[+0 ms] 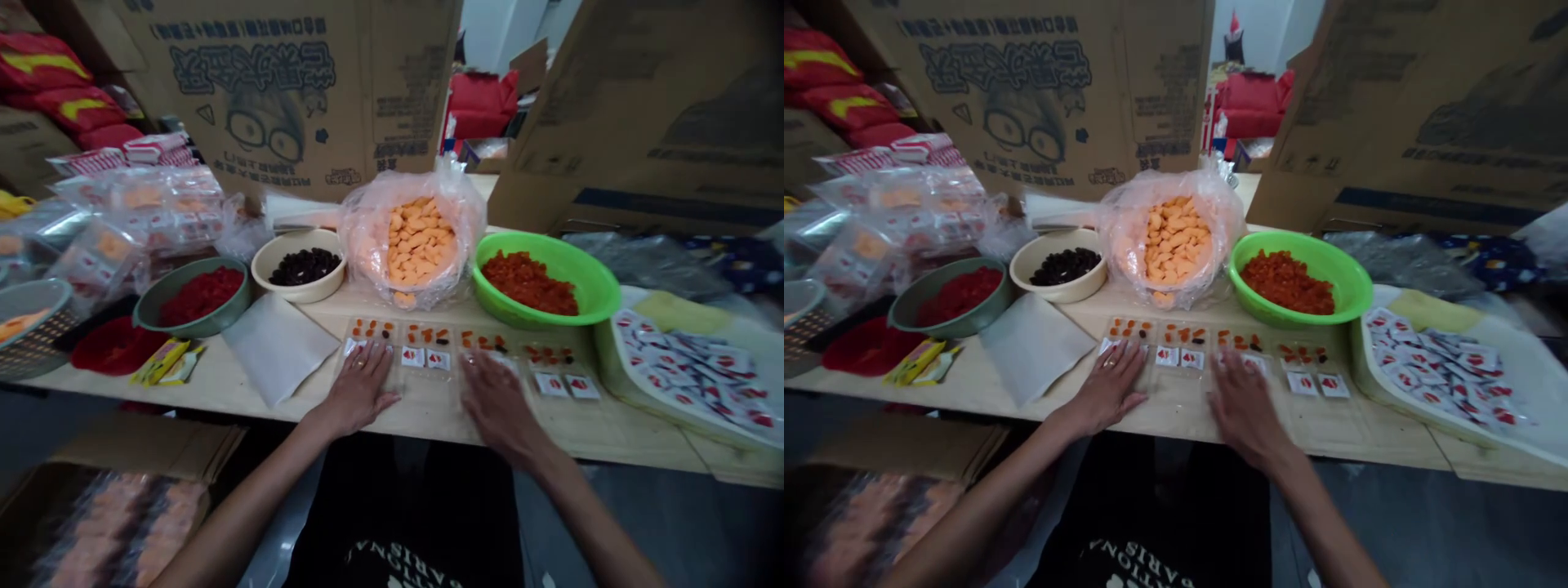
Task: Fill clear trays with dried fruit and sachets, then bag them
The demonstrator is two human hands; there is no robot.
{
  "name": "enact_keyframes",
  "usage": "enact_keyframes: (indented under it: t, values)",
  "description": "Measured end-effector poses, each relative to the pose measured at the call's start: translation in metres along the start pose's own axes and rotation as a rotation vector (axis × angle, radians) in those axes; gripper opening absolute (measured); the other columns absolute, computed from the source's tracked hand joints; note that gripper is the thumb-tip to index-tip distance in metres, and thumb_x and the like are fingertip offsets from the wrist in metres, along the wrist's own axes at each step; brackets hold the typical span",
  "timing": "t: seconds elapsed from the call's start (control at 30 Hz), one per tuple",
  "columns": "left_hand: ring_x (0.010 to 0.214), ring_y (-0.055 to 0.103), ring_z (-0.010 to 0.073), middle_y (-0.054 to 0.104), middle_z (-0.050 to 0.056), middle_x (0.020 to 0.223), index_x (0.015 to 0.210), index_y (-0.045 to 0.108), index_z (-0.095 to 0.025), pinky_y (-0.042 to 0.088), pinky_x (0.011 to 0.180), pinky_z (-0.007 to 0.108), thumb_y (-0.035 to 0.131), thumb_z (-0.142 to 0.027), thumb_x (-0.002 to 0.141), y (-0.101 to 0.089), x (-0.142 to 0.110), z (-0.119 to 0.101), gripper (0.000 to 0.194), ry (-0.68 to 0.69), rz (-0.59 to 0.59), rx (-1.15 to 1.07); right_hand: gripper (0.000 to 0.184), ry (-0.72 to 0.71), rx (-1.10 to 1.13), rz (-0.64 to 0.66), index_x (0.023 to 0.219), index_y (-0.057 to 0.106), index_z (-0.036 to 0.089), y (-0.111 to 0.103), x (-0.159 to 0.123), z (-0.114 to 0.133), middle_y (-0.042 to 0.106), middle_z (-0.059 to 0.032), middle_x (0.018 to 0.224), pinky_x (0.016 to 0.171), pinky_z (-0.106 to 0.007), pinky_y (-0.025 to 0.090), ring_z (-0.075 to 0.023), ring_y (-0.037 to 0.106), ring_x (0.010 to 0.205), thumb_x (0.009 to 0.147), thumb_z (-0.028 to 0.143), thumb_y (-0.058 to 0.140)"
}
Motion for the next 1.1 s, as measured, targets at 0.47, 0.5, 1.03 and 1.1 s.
enact_keyframes:
  t: [0.47, 0.5, 1.03, 1.1]
  values:
    - [0.155, 0.016, 0.0358, 0.02, 0.009, 0.167, 0.16, 0.025, -0.025, 0.023, 0.12, 0.059, 0.033, -0.063, 0.1, 0.031, 0.023, 0.033, 0.072, 0.032, -0.06, 0.086, 0.066, -0.165, 0.179, 0.059, 0.159, 0.031, 0.018, 0.025, 0.058, 0.072, 0.016, -0.013, 0.168, 0.121, -0.057, 0.02, -0.0337, 0.011, 0.155, 0.099, 0.04, 0.045]
    - [0.155, 0.016, 0.0358, 0.021, 0.009, 0.167, 0.16, 0.025, -0.024, 0.023, 0.12, 0.059, 0.033, -0.062, 0.1, 0.031, 0.026, 0.033, 0.071, 0.028, -0.068, 0.078, 0.067, -0.166, 0.189, 0.06, 0.159, 0.031, 0.017, 0.025, 0.058, 0.073, 0.015, -0.0135, 0.168, 0.122, -0.057, 0.019, -0.0335, 0.011, 0.155, 0.099, 0.042, 0.044]
    - [0.155, 0.016, 0.0336, 0.02, 0.015, 0.167, 0.161, 0.02, -0.017, 0.023, 0.121, 0.054, 0.029, -0.053, 0.104, 0.002, -0.006, 0.06, 0.068, -0.17, -0.003, 0.021, 0.044, 0.278, 0.302, -0.274, 0.127, 0.064, 0.01, -0.119, 0.123, -0.12, 0.066, -0.0191, 0.13, 0.108, -0.05, 0.044, -0.032, 0.061, 0.121, 0.088, 0.022, 0.049]
    - [0.155, 0.018, 0.032, 0.021, 0.015, 0.166, 0.161, 0.02, -0.018, 0.026, 0.12, 0.053, 0.032, -0.049, 0.104, -0.011, -0.011, 0.066, 0.066, -0.19, -0.132, 0.072, 0.044, 0.175, 0.288, -0.202, 0.125, 0.065, 0.01, -0.113, 0.148, -0.089, 0.067, -0.0185, 0.128, 0.106, -0.043, 0.046, -0.0286, 0.062, 0.119, 0.086, 0.017, 0.047]
Point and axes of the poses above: each hand's wrist, its own x-axis towards the middle knuckle, its own y-axis out of the palm, z = x × y, the point moved 10 cm from there along x, towards the middle knuckle
